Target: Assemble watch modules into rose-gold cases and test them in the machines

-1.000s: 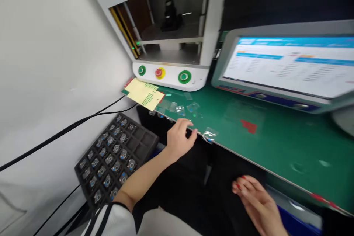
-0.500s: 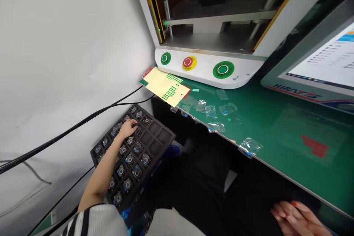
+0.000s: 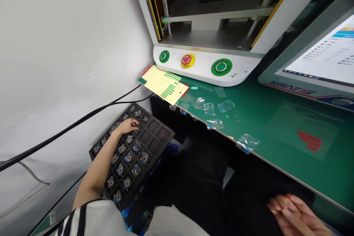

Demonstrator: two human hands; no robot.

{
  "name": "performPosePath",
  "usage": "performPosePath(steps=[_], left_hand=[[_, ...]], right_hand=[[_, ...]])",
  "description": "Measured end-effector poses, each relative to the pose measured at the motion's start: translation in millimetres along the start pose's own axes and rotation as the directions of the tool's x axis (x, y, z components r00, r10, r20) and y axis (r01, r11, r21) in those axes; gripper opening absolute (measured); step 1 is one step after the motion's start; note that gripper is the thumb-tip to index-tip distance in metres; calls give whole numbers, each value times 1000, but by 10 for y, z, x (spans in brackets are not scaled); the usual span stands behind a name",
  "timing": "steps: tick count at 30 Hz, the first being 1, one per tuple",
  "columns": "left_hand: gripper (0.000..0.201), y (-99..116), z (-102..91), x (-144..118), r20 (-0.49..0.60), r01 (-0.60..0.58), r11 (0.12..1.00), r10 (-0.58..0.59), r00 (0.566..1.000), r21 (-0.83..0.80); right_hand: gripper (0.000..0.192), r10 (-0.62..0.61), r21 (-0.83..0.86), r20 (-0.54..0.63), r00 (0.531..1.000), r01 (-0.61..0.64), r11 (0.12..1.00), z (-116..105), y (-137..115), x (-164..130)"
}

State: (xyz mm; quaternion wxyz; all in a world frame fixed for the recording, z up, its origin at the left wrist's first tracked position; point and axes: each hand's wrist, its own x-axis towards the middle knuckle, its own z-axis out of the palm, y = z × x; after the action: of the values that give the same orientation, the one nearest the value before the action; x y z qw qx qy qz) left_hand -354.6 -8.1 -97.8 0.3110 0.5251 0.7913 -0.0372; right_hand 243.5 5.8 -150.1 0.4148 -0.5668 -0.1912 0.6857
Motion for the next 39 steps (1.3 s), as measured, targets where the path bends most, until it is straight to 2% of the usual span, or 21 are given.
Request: performPosePath(steps=[6, 8, 11, 14, 17, 20, 24, 26, 28, 30, 32, 36, 39], left_hand=[[27, 146, -39, -124, -17, 13, 997, -14, 1000, -72], [28, 213, -77, -215, -31, 26, 995, -29, 999, -98], [26, 403, -151, -358, -65, 12, 990, -22, 998, -143], [22, 803, -141, -469, -118, -90, 975, 66, 991, -204], [18, 1453, 45, -545, -165, -274, 924, 236, 958, -268], [13, 2256, 371, -619, -232, -476, 829, 421, 877, -294], [11, 3297, 836, -670, -327, -691, 678, 613, 719, -249], [12, 3715, 1021, -642, -367, -763, 617, 676, 639, -192], [14, 4027, 1157, -581, -416, -804, 584, 707, 572, -114], [15, 4223, 1245, -504, -466, -813, 581, 712, 525, -30], [17, 4321, 1299, -434, -509, -801, 597, 704, 495, 47], [20, 4358, 1361, -402, -611, -747, 644, 662, 435, 165], [23, 4288, 1386, -472, -665, -719, 655, 646, 374, 232]], right_hand=[[56, 124, 57, -70, 990, -120, 991, 139, -104, -62], [56, 125, 70, -65, 990, -120, 990, 155, -122, -68], [50, 74, 80, 1, 997, -73, 994, 149, -124, -51], [41, 6, 129, 108, 994, -20, 991, 139, -106, -31], [37, -35, 177, 164, 986, 5, 984, 135, -84, -29], [38, -71, 215, 190, 979, 30, 976, 136, -73, -36], [41, -132, 264, 209, 969, 74, 962, 153, -74, -34], [43, -159, 284, 215, 964, 94, 954, 166, -75, -33], [43, -181, 297, 222, 958, 110, 949, 174, -76, -34], [42, -197, 305, 229, 953, 122, 944, 177, -79, -35], [42, -207, 311, 232, 950, 129, 941, 175, -85, -32], [41, -207, 317, 231, 951, 127, 940, 157, -95, -15], [41, -184, 318, 228, 956, 105, 942, 124, -73, -19]])
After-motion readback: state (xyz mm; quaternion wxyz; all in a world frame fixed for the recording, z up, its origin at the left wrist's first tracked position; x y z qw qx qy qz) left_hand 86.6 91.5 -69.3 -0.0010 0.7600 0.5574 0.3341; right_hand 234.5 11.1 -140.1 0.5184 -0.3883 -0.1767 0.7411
